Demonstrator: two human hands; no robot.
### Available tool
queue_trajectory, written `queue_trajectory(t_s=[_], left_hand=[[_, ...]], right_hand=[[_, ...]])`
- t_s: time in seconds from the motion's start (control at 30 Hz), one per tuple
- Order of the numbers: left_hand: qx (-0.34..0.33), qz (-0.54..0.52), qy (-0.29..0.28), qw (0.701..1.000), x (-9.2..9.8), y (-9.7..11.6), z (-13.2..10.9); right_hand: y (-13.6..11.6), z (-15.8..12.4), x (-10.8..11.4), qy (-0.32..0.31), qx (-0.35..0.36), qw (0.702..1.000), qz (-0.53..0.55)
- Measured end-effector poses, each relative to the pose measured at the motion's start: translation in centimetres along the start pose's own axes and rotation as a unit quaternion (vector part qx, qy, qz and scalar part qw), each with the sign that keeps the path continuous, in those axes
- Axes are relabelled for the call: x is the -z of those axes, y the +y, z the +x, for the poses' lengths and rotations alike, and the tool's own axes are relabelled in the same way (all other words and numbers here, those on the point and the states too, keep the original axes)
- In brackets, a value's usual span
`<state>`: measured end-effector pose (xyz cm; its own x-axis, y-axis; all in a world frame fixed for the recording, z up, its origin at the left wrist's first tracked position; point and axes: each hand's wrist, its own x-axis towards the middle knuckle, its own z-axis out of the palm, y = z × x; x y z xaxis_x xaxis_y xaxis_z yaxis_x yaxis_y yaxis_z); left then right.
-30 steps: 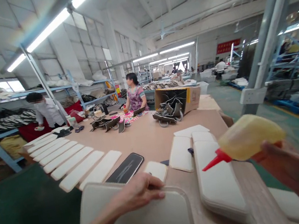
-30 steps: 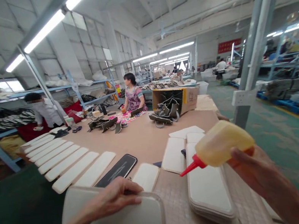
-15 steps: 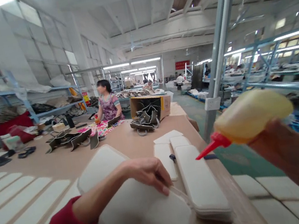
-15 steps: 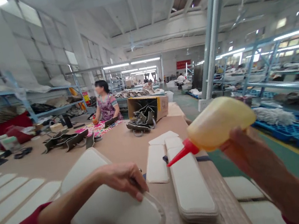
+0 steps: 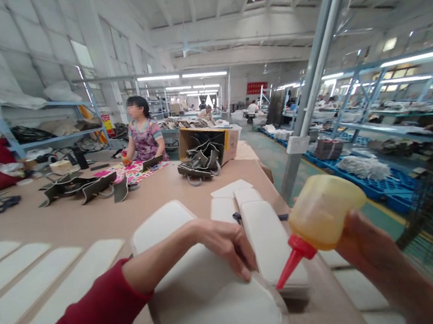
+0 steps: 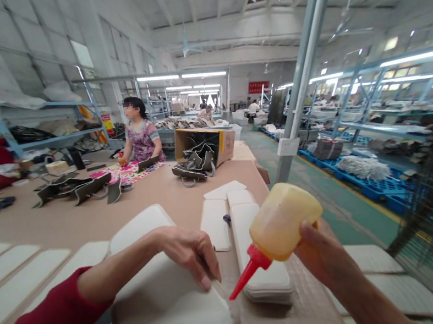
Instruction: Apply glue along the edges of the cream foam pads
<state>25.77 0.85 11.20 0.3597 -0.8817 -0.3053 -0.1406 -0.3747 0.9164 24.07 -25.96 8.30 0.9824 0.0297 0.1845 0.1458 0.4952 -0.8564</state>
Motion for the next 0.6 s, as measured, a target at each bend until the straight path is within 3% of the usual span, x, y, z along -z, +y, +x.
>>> queue_trajectory(t_s=[0.2,0.6], left_hand=[[0.004,0.011,-0.011,1.000,-1.1,1.2,1.6],[0.022,-0.013,-0.034,0.999,-3.3,3.1,3.7]], right_hand=[[-0.6,0.3,2.5,-0.077,-0.027,0.997,0.007],[-2.1,-1.0,2.2,-0.087,-0.014,0.996,0.029]])
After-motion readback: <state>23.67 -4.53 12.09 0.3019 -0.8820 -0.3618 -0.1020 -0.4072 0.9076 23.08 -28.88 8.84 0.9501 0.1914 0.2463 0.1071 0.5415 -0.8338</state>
